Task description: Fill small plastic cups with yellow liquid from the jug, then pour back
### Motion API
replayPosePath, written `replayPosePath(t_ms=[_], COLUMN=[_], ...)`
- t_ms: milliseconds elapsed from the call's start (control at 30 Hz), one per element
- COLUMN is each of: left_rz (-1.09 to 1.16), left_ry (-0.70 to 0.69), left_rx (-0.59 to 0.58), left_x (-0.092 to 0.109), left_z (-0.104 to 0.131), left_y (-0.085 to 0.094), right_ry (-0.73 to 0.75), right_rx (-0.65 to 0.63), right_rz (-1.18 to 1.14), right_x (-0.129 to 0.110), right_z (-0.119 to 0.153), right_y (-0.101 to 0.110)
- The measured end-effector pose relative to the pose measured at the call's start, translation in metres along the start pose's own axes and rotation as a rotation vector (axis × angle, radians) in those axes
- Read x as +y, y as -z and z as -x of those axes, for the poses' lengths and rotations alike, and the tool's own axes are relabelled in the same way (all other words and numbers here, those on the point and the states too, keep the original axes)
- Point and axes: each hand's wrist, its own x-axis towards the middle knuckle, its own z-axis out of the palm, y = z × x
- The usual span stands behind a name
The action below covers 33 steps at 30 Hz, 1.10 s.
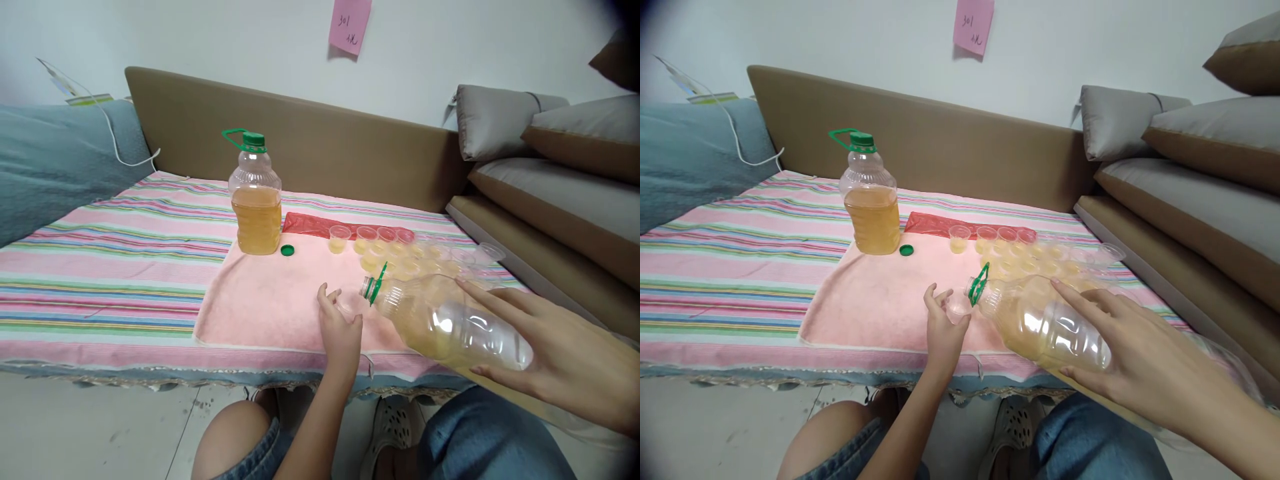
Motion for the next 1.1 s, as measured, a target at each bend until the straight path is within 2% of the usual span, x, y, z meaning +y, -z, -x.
replayPosePath(t_ms=[733,967,1100], left_rz=[-0.046,-0.039,-0.047], left_ry=[0.004,-0.009,-0.011], left_rx=[0.011,0.024,0.007], left_x=[0.0016,0.001,0.002], left_z=[-0.0051,-0.0058,-0.0049], left_y=[0.004,0.0024,0.0029], right_ry=[0.033,0.0,-0.012], right_rx=[0.018,-0.024,-0.007], right_rz=[0.065,0.042,0.014], right_x=[0.0005,-0.0013,-0.0056], right_z=[-0.0052,-0.0061,-0.0075], right_y=[-0.0008,0.0014,0.0025])
